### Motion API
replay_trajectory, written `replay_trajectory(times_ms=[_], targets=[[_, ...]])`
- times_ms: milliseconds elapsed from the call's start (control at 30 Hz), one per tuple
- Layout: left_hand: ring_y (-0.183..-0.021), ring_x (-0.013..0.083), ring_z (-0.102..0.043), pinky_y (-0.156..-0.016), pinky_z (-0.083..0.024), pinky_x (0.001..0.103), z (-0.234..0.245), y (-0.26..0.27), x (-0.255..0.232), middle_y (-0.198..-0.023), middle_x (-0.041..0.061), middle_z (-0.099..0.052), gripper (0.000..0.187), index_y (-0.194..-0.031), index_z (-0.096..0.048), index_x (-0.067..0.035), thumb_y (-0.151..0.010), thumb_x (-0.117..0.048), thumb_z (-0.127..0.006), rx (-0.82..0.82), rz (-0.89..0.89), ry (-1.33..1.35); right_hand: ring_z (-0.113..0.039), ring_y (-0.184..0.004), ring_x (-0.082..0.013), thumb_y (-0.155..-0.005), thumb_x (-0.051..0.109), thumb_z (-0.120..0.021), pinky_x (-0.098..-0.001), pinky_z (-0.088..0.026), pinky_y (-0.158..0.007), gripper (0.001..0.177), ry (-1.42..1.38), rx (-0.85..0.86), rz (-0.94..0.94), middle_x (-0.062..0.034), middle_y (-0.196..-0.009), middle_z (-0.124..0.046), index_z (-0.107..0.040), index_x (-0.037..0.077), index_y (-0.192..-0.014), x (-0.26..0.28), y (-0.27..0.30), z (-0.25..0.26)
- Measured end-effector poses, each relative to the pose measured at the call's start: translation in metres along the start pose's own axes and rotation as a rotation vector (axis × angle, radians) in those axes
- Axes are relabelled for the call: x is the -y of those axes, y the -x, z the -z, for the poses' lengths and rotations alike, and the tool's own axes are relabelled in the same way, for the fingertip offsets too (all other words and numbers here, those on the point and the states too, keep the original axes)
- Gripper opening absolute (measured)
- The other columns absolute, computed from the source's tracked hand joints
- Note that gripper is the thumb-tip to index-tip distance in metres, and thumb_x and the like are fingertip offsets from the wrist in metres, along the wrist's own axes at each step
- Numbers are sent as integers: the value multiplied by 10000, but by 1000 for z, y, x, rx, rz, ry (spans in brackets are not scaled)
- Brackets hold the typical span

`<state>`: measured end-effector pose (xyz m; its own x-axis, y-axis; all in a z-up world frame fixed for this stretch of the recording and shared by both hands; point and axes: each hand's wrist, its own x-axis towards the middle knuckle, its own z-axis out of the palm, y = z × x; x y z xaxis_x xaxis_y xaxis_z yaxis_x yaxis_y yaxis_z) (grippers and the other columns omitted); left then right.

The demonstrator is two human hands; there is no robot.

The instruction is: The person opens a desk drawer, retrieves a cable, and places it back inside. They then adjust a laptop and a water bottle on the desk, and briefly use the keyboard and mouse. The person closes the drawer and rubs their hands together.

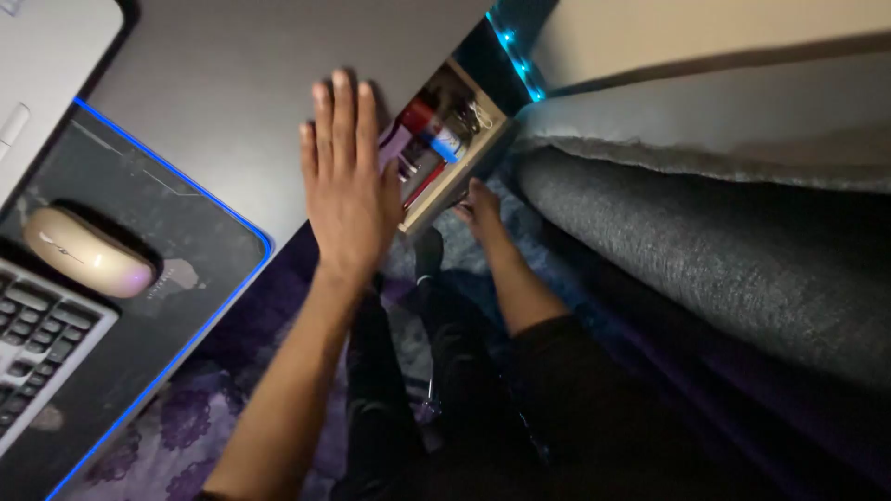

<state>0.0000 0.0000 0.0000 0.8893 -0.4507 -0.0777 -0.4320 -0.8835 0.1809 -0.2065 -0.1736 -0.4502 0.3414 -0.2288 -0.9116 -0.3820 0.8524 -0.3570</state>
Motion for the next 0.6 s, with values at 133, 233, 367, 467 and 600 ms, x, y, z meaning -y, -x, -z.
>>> replay_trajectory(times_ms=[133, 233, 367, 467, 600], targets=[[-1621, 310, -187, -1321, -208, 510, -5, -19, 10, -1746, 134, -231, 765, -1683, -307, -79, -1041, -264, -681, -16, -99, 109, -677, -988, -354, -977, 283, -665, -574, -626, -873, 337, -34, -15, 50, -127, -1105, -680, -638, 79, -1244, 5, 17, -9], [-1621, 312, -188, -1313, -236, 509, -7, -24, 7, -1752, 143, -213, 777, -1693, -282, -40, -1090, -337, -673, -31, -157, 56, -688, -869, -326, -964, 265, -671, -567, -625, -820, 280, 9, -7, 104, -102, -973, -683, -671, 93, -1185, 8, 13, -26], [-1609, 310, -194, -1304, -244, 512, -4, -23, 9, -1739, 138, -221, 726, -1680, -288, -46, -1122, -374, -618, -39, -159, 23, -664, -827, -264, -979, 260, -671, -547, -624, -845, 191, 20, 54, 66, -63, -898, -640, -657, 112, -1097, 14, 14, -70], [-1606, 294, -213, -1300, -253, 510, -4, -26, 11, -1733, 124, -238, 660, -1672, -299, -59, -1151, -370, -560, -46, -151, 6, -669, -852, -254, -995, 251, -668, -525, -613, -906, 163, -32, 136, 45, -54, -908, -636, -636, 110, -1071, 14, -2, -102], [-1617, 279, -232, -1308, -260, 497, 5, -26, 6, -1739, 100, -254, 590, -1672, -322, -79, -1157, -296, -511, -42, -125, 42, -678, -924, -235, -963, 154, -607, -511, -566, -958, 142, -51, 183, 22, -37, -985, -668, -623, 162, -1104, 20, -7, -140]])
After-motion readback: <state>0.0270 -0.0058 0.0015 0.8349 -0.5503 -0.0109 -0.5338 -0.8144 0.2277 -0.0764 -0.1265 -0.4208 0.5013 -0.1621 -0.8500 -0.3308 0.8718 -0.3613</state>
